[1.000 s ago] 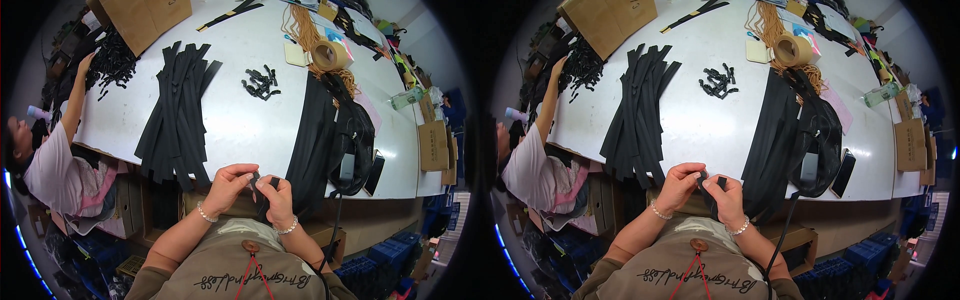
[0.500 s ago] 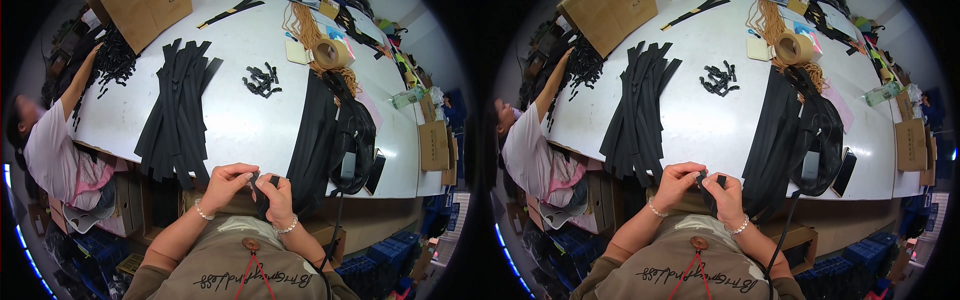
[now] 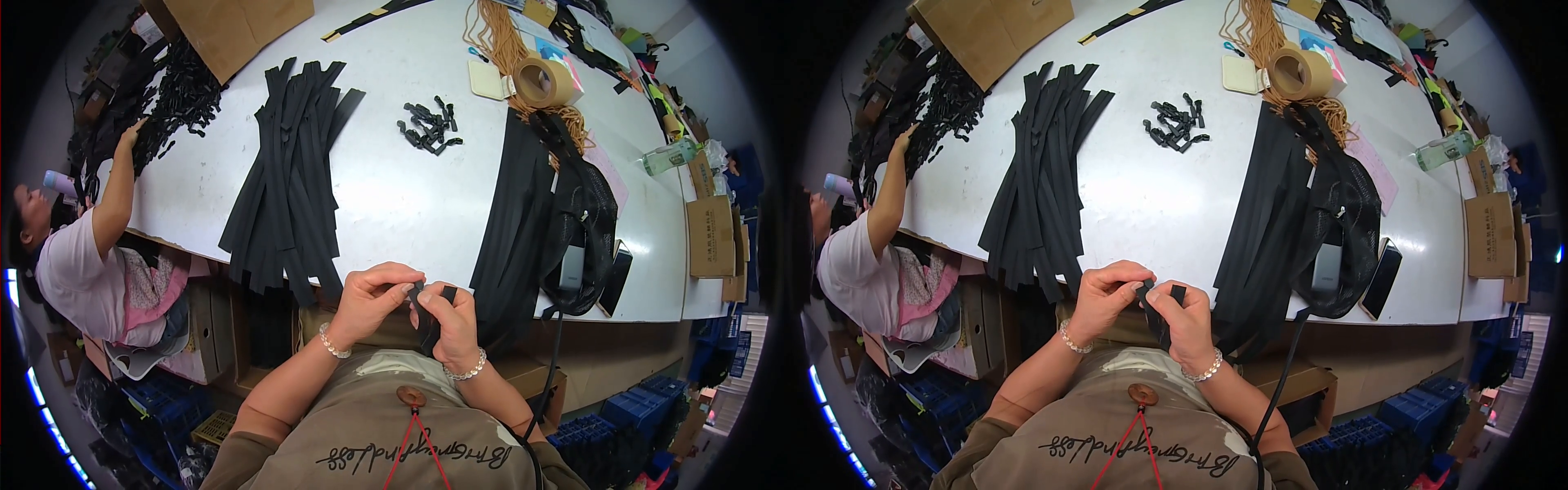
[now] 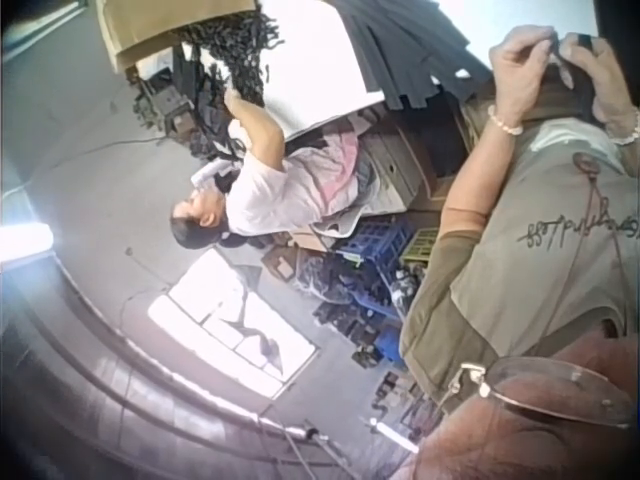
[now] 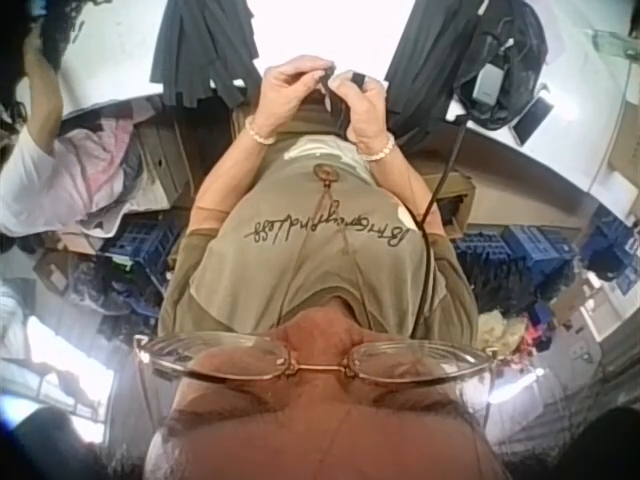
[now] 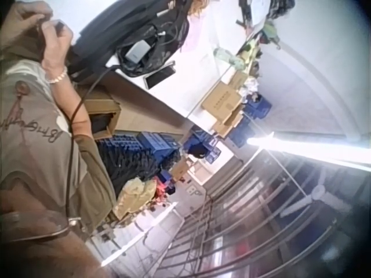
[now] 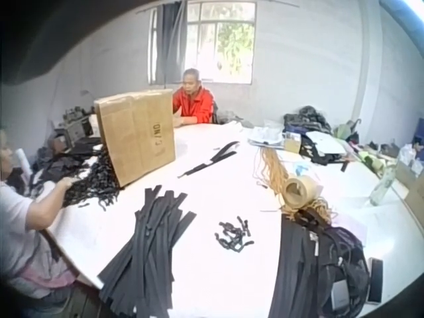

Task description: The recorder is attaching sliders to zipper tape segments at a manufacturing workbench.

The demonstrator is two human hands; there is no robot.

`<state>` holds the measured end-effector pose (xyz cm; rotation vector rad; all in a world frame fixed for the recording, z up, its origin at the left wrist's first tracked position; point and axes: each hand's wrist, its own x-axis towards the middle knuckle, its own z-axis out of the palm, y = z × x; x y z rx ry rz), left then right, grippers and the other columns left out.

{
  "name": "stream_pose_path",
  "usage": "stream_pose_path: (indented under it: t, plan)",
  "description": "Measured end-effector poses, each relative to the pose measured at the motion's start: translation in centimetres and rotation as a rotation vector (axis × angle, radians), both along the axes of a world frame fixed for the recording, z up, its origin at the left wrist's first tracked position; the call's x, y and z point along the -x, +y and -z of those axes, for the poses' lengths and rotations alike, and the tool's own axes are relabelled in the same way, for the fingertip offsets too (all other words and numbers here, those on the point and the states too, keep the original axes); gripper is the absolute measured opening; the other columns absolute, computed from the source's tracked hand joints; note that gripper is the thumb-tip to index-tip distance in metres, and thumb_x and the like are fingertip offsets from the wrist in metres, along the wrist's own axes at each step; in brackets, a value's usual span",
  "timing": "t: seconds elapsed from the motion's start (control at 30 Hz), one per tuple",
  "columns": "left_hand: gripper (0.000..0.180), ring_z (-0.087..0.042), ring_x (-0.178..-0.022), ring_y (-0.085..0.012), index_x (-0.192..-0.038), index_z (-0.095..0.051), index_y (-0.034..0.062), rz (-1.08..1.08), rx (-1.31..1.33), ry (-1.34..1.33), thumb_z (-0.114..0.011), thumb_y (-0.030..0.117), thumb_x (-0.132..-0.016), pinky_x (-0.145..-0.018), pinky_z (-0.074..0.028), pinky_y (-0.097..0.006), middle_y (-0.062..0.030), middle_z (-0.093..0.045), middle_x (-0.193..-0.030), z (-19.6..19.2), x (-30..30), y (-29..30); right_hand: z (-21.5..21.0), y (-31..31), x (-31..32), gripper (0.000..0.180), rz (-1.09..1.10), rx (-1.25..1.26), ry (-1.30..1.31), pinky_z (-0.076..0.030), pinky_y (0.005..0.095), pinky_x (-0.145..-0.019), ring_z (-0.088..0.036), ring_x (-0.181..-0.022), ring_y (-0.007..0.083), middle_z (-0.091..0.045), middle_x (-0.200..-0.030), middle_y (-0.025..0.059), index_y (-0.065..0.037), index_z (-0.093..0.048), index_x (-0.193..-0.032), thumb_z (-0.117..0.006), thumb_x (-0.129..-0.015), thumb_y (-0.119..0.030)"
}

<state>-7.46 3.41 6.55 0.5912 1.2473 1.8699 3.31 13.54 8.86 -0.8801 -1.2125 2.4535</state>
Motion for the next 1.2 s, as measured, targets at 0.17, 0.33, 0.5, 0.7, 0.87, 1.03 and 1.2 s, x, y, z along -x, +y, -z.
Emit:
stream_pose_path:
  t: [0.17, 0.33, 0.5, 0.7, 0.87, 1.03, 1.2]
  plan:
    - [0.017, -0.06, -0.079, -0.013, -0.099, -0.064, -0.0034, -0.033, -0.025, -0.018, -0.054, -0.005, -0.086, -0.064, -0.053, -0.024, -0.0109, -0.062, -0.098, 0.9, -0.7, 0.0, 0.1, 0.0, -0.1, 0.018, -0.032, 0.116, 0.031, -0.04, 0.026, -0.05, -0.05, -0.052, 0.014, -0.054, -0.059, 0.0067, -0.002, -0.052, -0.065, -0.053, -0.082, -0.009]
    - [0.016, -0.062, -0.07, -0.015, -0.099, -0.063, -0.0036, -0.013, -0.009, -0.108, -0.052, -0.004, -0.087, -0.061, -0.054, -0.026, -0.0108, -0.063, -0.095, 0.4, -0.8, -0.1, 0.0, 0.3, -0.1, 0.019, -0.059, 0.112, 0.025, -0.04, 0.0264, -0.05, -0.048, -0.05, 0.0142, -0.053, -0.057, 0.0069, -0.003, -0.051, -0.064, -0.052, -0.081, -0.009]
    - [0.016, -0.062, -0.066, -0.0159, -0.1, -0.062, -0.0044, 0.006, -0.012, -0.173, -0.052, -0.002, -0.088, -0.059, -0.054, -0.027, -0.0108, -0.063, -0.094, -0.1, -1.0, 0.0, 0.4, 0.5, -0.4, 0.016, -0.074, 0.14, 0.077, -0.04, 0.0224, -0.049, -0.051, -0.052, 0.0096, -0.056, -0.061, 0.0049, -0.001, -0.056, -0.066, -0.056, -0.08, -0.01]
    - [0.017, -0.061, -0.064, -0.0157, -0.102, -0.061, -0.0049, -0.094, 0.011, -0.229, -0.052, -0.001, -0.088, -0.058, -0.053, -0.027, -0.0104, -0.063, -0.087, 0.7, -1.5, 0.0, 0.4, 0.4, -0.4, 0.016, -0.084, 0.132, 0.074, -0.04, 0.0224, -0.05, -0.05, -0.052, 0.0094, -0.055, -0.061, 0.0047, -0.001, -0.056, -0.066, -0.056, -0.08, -0.009]
    - [0.016, -0.061, -0.07, -0.013, -0.1, -0.062, -0.0052, -0.046, -0.017, -0.212, -0.053, 0.0, -0.088, -0.061, -0.052, -0.025, -0.0093, -0.063, -0.088, -0.1, -1.3, 0.0, 0.4, 0.4, -0.3, 0.016, -0.083, 0.124, 0.07, -0.04, 0.0227, -0.05, -0.05, -0.053, 0.0094, -0.055, -0.06, 0.0044, 0.0, -0.056, -0.066, -0.055, -0.08, -0.009]
    - [0.015, -0.06, -0.077, -0.0113, -0.099, -0.063, -0.0044, -0.079, 0.004, -0.075, -0.054, -0.001, -0.087, -0.066, -0.051, -0.023, -0.0084, -0.063, -0.092, 0.4, -1.2, -0.2, 0.5, 0.1, -0.3, 0.016, -0.061, 0.139, 0.067, -0.04, 0.0227, -0.05, -0.049, -0.053, 0.0095, -0.055, -0.06, 0.0044, -0.001, -0.056, -0.066, -0.055, -0.08, -0.009]
    - [0.015, -0.059, -0.084, -0.0111, -0.098, -0.064, -0.0027, -0.067, 0.002, -0.067, -0.054, -0.002, -0.087, -0.072, -0.05, -0.023, -0.0081, -0.063, -0.097, 0.7, -1.2, -0.4, 0.5, -0.2, -0.3, 0.017, -0.043, 0.12, 0.075, -0.04, 0.0226, -0.05, -0.05, -0.054, 0.0093, -0.055, -0.06, 0.0043, -0.001, -0.056, -0.065, -0.055, -0.08, -0.009]
